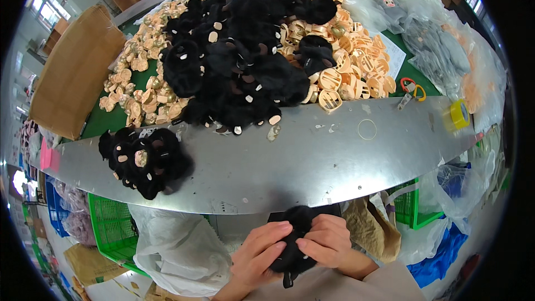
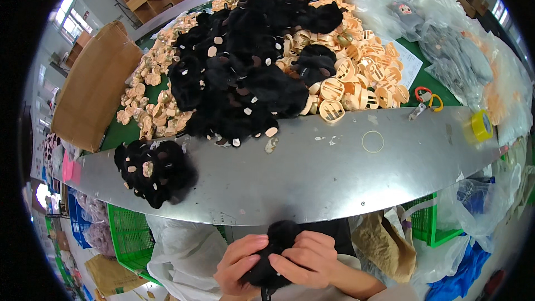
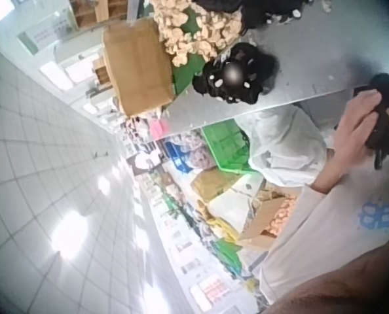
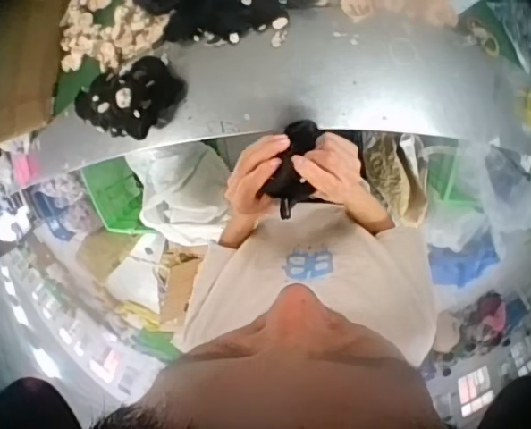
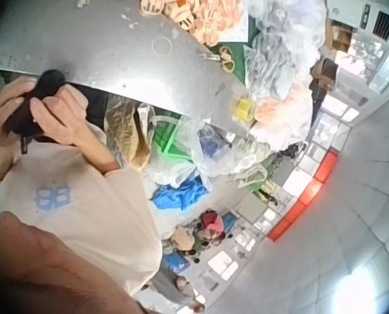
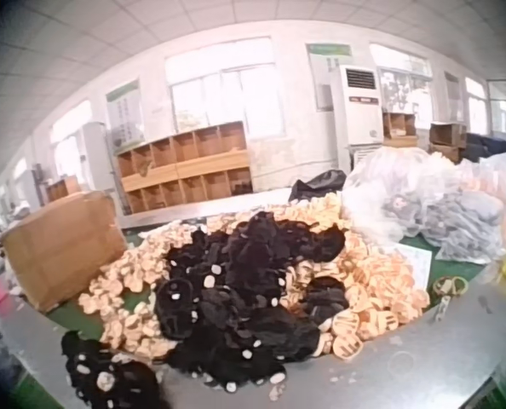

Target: The person repeatedly picks up black hair scrunchies and beige plastic hair clips from a table, inserts the clips into the scrunchies, and places the assembled items back on the table. The process is repeated continuously throughout the clip.

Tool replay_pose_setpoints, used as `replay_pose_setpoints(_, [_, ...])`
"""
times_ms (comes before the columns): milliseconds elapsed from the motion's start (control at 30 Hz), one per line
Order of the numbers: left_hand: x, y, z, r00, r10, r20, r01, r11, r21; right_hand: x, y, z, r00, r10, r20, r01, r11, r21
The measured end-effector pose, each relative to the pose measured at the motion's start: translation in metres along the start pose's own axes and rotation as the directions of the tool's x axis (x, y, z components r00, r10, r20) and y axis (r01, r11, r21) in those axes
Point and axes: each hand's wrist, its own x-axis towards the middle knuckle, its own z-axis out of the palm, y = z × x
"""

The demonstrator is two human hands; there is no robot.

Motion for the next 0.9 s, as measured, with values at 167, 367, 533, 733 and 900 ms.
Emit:
replay_pose_setpoints(167, [0.006, 0.019, -0.011, 0.971, -0.205, 0.123, 0.219, 0.969, -0.112, 0.005, -0.016, -0.013, 0.993, -0.035, 0.111, 0.036, 0.999, -0.010])
replay_pose_setpoints(367, [-0.001, 0.024, -0.009, 0.929, -0.369, 0.035, 0.371, 0.920, -0.128, 0.002, -0.016, 0.004, 0.996, 0.080, 0.042, -0.083, 0.993, 0.079])
replay_pose_setpoints(533, [-0.014, 0.009, -0.006, 0.971, -0.205, -0.124, 0.198, 0.978, -0.067, 0.004, -0.015, 0.018, 0.986, 0.164, 0.027, -0.166, 0.972, 0.168])
replay_pose_setpoints(733, [-0.010, 0.005, -0.016, 0.966, -0.256, -0.041, 0.258, 0.966, 0.028, 0.006, -0.013, 0.026, 0.986, 0.165, 0.000, -0.164, 0.985, 0.056])
replay_pose_setpoints(900, [-0.006, 0.007, -0.006, 0.908, -0.407, -0.099, 0.384, 0.902, -0.196, 0.003, -0.014, 0.030, 0.986, 0.164, -0.031, -0.163, 0.987, 0.007])
